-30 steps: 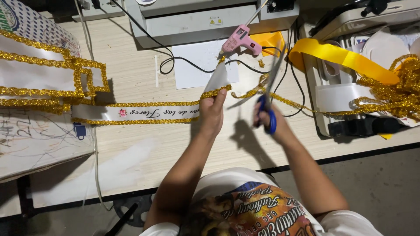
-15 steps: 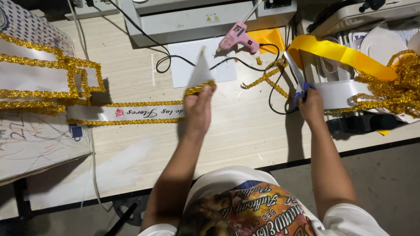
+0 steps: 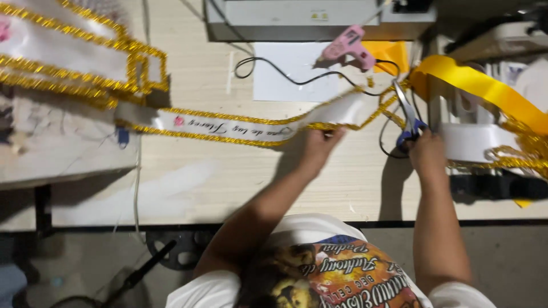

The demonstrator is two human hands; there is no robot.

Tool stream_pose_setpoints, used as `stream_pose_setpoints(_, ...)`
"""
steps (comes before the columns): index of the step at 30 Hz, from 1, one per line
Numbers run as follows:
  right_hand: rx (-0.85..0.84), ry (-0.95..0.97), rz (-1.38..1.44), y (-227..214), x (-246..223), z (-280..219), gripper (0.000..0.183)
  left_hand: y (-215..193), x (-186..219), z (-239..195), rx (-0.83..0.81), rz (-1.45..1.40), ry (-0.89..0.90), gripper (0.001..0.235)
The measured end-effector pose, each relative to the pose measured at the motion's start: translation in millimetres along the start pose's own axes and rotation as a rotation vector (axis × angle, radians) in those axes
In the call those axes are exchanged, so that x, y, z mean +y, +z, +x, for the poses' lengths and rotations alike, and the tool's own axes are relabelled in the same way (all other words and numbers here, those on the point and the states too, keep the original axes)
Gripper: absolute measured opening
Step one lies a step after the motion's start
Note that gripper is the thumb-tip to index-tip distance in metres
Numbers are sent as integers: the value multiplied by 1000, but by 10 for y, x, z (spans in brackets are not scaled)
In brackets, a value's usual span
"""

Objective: The person decorates a white sash with gold tinsel trim. They apply hot glue to the sash, press the tinsel onto the glue, and trim the excess with scissors. The process is repeated for both sides of the sash.

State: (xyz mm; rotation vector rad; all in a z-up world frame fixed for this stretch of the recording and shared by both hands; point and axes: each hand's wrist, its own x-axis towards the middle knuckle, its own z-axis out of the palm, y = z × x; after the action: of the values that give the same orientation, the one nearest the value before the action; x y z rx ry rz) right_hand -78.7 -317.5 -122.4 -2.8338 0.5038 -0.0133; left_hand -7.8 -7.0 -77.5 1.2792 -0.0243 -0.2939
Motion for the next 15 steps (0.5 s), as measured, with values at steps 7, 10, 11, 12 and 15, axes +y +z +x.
stream_pose_setpoints(7, -262, 14, 745, -631, -1204, -181, 29, 253, -396, -246, -100, 235, -191, 29)
stream_pose_setpoints(10, -387, 30, 967, -481, -1310, -189, 22, 162, -596, -286, -130, 437, -260, 33)
stream_pose_setpoints(11, -364, 88, 891, -465, -1307, -183, 20, 85, -655, -303, -183, 324, -157, 34)
stream_pose_setpoints(12, -341, 146, 815, -451, -1303, -174, 18, 11, -712, -318, -237, 211, -55, 35)
stream_pose_setpoints(15, -332, 249, 729, -360, -999, -135, 22, -503, 287, -528, -269, 785, -30, 30)
